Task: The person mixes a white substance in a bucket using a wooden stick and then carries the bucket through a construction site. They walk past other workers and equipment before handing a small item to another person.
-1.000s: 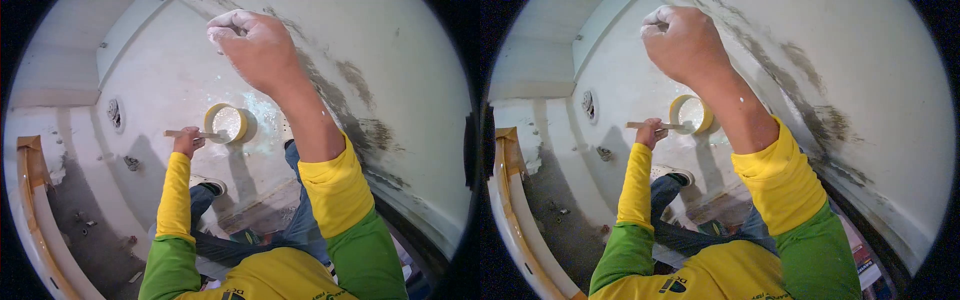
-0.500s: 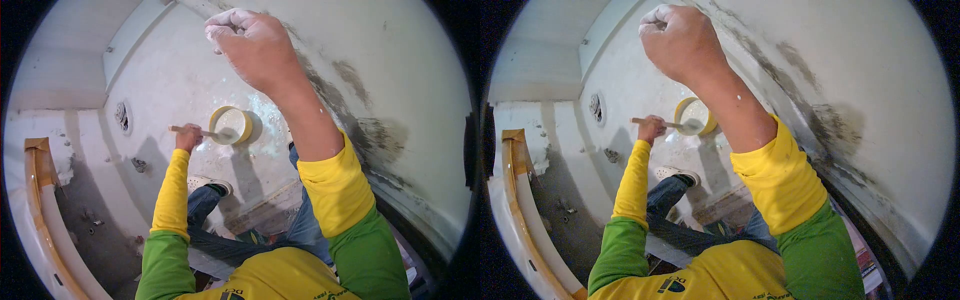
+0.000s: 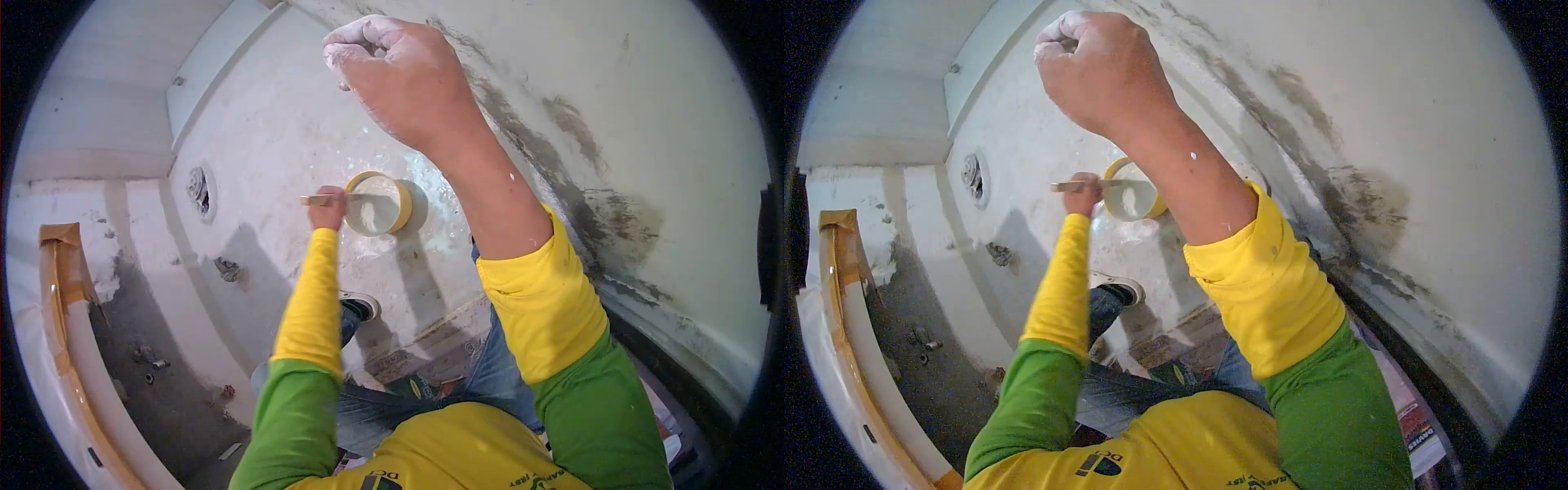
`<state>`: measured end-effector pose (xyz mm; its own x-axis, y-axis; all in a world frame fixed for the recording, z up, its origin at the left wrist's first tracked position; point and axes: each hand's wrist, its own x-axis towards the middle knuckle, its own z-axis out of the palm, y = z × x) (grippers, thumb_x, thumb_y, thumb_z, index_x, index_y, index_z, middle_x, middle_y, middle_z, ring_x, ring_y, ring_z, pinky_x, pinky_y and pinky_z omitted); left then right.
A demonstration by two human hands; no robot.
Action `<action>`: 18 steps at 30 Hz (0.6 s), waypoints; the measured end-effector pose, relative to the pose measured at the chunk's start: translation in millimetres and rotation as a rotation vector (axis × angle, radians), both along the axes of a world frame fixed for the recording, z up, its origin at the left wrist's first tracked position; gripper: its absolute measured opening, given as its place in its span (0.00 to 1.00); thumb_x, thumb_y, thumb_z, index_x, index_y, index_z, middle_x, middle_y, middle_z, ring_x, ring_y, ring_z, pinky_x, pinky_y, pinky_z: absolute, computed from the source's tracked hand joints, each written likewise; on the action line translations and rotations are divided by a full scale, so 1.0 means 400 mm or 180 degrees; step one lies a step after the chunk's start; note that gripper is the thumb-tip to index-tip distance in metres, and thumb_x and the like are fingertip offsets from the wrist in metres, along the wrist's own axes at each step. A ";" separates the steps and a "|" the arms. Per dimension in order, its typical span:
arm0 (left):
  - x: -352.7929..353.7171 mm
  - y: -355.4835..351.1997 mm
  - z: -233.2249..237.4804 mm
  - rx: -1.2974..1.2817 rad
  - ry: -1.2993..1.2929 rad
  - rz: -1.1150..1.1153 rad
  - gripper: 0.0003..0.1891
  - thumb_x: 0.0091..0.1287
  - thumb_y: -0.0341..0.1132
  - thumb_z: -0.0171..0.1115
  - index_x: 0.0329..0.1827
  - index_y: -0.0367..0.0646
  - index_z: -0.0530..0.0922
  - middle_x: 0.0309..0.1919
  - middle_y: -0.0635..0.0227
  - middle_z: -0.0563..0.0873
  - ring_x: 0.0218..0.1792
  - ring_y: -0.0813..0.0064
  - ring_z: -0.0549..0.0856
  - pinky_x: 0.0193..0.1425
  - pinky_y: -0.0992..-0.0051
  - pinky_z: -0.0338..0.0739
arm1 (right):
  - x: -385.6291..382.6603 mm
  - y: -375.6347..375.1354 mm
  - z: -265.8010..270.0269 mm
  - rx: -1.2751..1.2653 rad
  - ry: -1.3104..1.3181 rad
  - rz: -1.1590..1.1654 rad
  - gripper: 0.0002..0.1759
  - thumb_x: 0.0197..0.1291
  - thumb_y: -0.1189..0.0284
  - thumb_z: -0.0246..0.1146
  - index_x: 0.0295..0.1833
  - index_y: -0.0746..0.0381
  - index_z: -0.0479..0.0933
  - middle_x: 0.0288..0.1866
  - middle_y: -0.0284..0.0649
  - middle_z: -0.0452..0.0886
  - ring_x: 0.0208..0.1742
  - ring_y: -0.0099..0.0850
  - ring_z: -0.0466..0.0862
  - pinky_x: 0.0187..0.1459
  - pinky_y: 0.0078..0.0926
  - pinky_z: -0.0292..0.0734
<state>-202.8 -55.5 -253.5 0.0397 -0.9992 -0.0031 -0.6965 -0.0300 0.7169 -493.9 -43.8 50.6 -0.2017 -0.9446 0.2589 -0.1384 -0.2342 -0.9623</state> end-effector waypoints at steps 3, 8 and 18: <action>-0.108 0.097 0.027 -0.0098 0.0366 -0.0684 0.08 0.61 0.37 0.63 0.33 0.42 0.78 0.27 0.69 0.81 0.27 0.75 0.80 0.31 0.73 0.77 | 0.011 -0.001 0.011 0.0042 -0.0060 0.0007 0.15 0.56 0.66 0.60 0.42 0.66 0.81 0.27 0.36 0.81 0.30 0.22 0.79 0.37 0.21 0.75; 0.107 0.052 0.037 0.0469 -0.0063 -0.1476 0.06 0.59 0.33 0.59 0.33 0.39 0.77 0.25 0.67 0.81 0.25 0.77 0.80 0.27 0.75 0.75 | 0.006 -0.002 0.006 -0.0146 -0.0117 -0.0017 0.15 0.56 0.65 0.60 0.42 0.66 0.81 0.27 0.36 0.81 0.30 0.22 0.79 0.37 0.22 0.75; -0.004 0.128 0.014 0.0285 0.0484 -0.0797 0.07 0.61 0.35 0.62 0.32 0.41 0.78 0.23 0.69 0.81 0.24 0.78 0.80 0.27 0.77 0.75 | 0.013 -0.003 0.006 0.0016 -0.0211 0.0088 0.14 0.56 0.66 0.60 0.41 0.65 0.81 0.27 0.35 0.81 0.30 0.21 0.78 0.37 0.21 0.74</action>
